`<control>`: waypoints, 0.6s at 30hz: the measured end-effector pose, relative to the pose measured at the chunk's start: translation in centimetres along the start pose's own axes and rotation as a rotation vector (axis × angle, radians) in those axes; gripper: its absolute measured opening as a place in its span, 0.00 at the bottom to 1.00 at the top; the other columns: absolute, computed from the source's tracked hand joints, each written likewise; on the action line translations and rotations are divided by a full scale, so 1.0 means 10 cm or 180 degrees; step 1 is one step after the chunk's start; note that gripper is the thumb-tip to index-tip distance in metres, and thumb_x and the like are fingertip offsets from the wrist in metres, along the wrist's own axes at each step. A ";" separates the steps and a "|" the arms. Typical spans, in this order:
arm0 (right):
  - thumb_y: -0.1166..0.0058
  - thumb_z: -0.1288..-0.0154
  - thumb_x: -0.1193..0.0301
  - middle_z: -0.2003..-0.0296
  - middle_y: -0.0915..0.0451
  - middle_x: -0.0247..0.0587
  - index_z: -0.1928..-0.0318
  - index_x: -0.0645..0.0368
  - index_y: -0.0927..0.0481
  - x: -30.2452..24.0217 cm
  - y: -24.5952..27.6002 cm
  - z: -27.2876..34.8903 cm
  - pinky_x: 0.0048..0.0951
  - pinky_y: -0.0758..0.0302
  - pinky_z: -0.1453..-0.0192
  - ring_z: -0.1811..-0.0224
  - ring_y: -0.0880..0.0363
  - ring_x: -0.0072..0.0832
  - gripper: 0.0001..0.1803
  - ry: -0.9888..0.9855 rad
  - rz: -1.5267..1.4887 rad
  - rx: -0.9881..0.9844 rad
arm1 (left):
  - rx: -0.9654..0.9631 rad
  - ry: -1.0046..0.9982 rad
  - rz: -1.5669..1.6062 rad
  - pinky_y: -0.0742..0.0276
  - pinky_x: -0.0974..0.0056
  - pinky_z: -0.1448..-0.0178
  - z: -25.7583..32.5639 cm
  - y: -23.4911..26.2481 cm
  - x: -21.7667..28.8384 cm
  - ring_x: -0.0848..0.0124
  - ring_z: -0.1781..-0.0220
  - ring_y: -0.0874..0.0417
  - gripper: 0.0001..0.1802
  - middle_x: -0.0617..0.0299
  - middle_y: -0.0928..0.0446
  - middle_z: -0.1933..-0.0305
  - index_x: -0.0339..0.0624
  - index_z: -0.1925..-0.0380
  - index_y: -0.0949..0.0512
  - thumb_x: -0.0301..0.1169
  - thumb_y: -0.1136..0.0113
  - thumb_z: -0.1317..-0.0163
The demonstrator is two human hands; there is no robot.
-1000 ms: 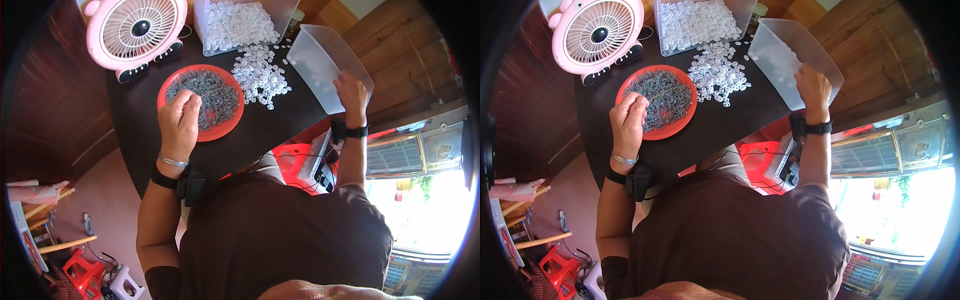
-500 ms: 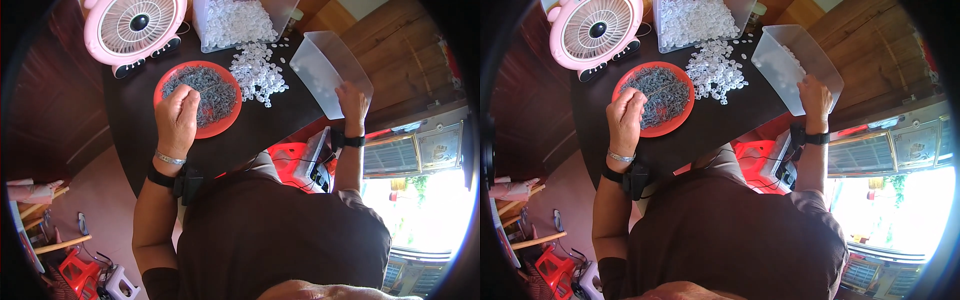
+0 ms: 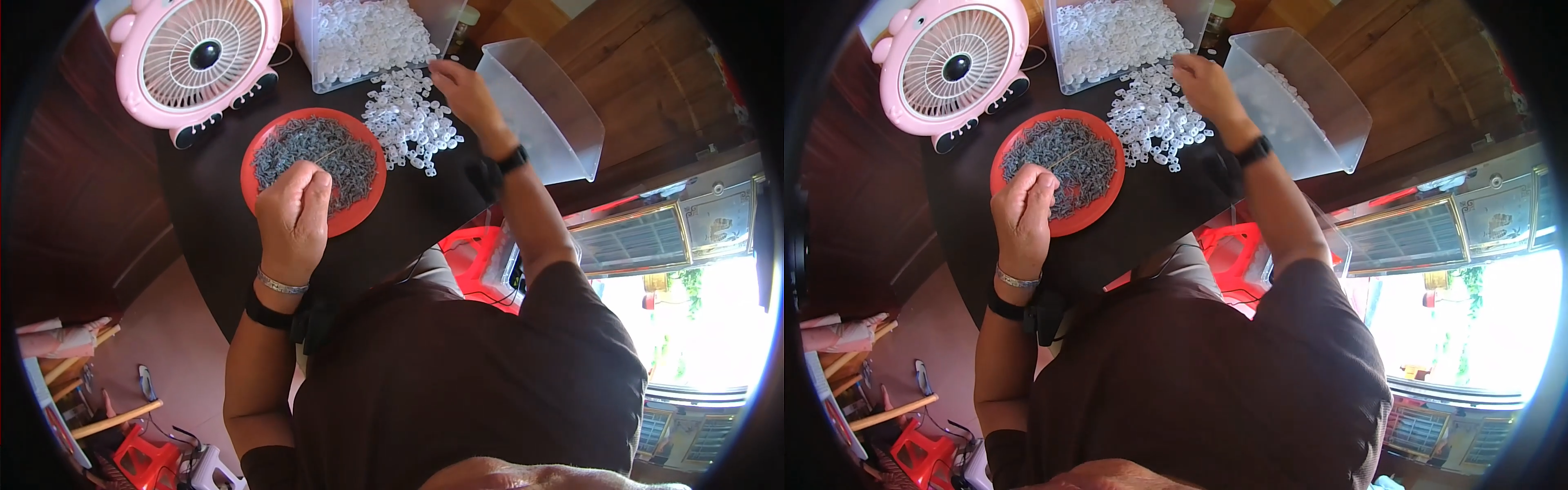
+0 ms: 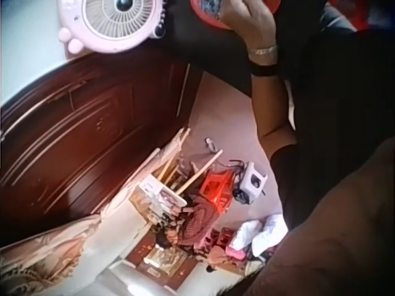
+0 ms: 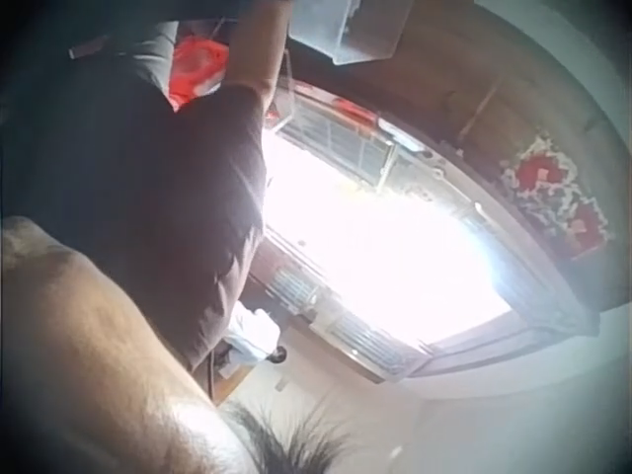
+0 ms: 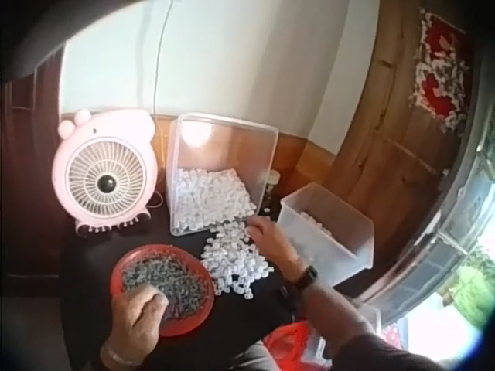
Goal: The recorder is manually assembling small white plastic components by inserting metal pins into them at a desk.
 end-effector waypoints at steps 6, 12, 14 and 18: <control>0.51 0.45 0.65 0.55 0.25 0.67 0.51 0.64 0.22 1.13 -0.53 -0.89 0.43 0.29 0.43 0.51 0.26 0.59 0.23 -0.1863 0.1015 0.0385 | -0.0085 0.0182 0.0017 0.37 0.68 0.75 -0.03 -0.02 -0.02 0.75 0.81 0.34 0.08 0.59 0.34 0.83 0.33 0.76 0.29 0.24 0.50 0.39; 0.51 0.44 0.65 0.38 0.40 0.60 0.47 0.69 0.26 1.38 -0.62 -1.03 0.41 0.42 0.33 0.37 0.40 0.54 0.26 -0.2656 0.0997 0.0488 | -0.0127 0.0296 0.0073 0.35 0.66 0.74 0.00 -0.02 0.01 0.71 0.81 0.31 0.07 0.57 0.32 0.82 0.32 0.76 0.28 0.23 0.49 0.40; 0.51 0.43 0.65 0.38 0.38 0.59 0.47 0.69 0.26 1.51 -0.59 -1.04 0.40 0.42 0.33 0.37 0.40 0.53 0.26 -0.2706 0.1060 0.0627 | -0.0233 0.0340 -0.0034 0.35 0.66 0.74 0.00 -0.03 0.00 0.70 0.81 0.30 0.07 0.56 0.31 0.82 0.32 0.76 0.28 0.24 0.48 0.40; 0.49 0.44 0.65 0.42 0.29 0.52 0.49 0.60 0.22 1.44 -0.47 -1.07 0.42 0.36 0.37 0.40 0.33 0.49 0.22 -0.2533 0.1823 -0.0230 | -0.0293 0.0371 -0.0035 0.35 0.66 0.74 0.01 -0.04 -0.01 0.69 0.81 0.30 0.07 0.56 0.31 0.82 0.32 0.75 0.27 0.24 0.48 0.40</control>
Point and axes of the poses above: each hand's wrist, its own z-axis away from the middle knuckle, its own y-axis out of the back of the hand, x = y × z, the point moved 1 cm from there along -z, towards the middle knuckle
